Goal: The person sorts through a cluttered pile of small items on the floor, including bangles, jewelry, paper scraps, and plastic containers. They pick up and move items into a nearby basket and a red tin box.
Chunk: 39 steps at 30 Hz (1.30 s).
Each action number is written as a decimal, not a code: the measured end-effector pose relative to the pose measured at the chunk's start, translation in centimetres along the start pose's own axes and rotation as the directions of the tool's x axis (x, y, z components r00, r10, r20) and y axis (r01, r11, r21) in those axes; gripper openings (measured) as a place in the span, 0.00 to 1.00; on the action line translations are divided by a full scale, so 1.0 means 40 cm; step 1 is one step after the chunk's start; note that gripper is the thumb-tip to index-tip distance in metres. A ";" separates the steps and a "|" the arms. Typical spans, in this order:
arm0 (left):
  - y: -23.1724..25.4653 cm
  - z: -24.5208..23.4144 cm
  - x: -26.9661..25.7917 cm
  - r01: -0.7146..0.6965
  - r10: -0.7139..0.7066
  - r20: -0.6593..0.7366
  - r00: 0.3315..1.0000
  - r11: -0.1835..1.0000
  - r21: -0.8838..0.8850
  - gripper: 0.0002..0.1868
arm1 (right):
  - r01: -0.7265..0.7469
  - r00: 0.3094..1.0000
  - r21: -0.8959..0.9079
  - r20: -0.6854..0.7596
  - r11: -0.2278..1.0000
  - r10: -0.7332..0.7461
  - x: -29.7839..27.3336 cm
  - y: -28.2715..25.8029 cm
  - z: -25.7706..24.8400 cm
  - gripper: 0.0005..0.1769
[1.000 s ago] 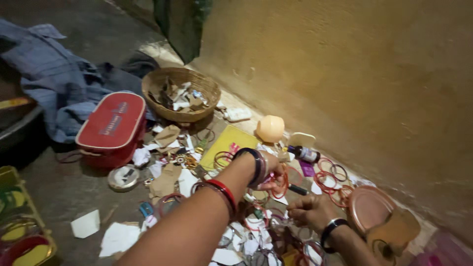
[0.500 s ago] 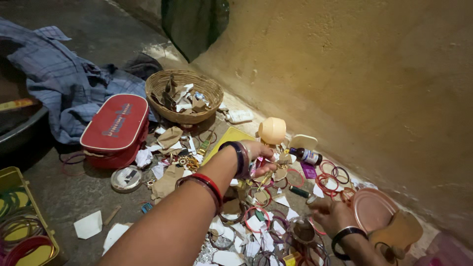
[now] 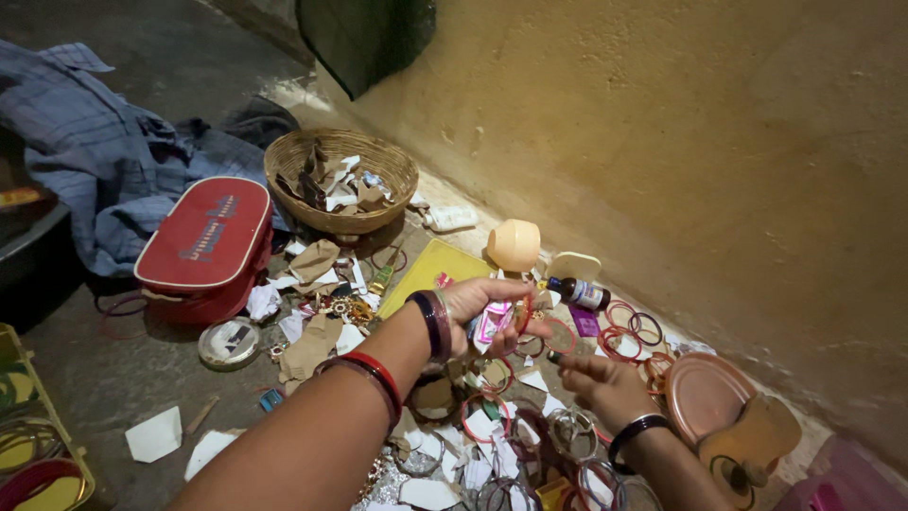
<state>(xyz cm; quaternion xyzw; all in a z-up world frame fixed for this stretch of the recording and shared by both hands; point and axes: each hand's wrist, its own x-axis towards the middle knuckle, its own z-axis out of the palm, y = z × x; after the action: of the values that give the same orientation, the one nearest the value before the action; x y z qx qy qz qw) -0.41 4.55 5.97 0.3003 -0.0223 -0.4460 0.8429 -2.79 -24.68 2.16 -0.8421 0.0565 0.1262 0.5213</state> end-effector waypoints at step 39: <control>-0.116 0.015 0.093 -0.032 0.133 -0.243 0.961 0.925 0.379 0.15 | 0.208 0.978 0.170 -0.006 0.963 -0.210 -0.057 -0.101 0.069 0.11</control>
<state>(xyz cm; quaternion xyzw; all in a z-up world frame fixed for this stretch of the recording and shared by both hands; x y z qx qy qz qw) -1.81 -0.54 3.16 0.5098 -0.0062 -0.3532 0.7844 -4.49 -20.50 5.11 -0.7950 -0.0253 0.0702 0.6020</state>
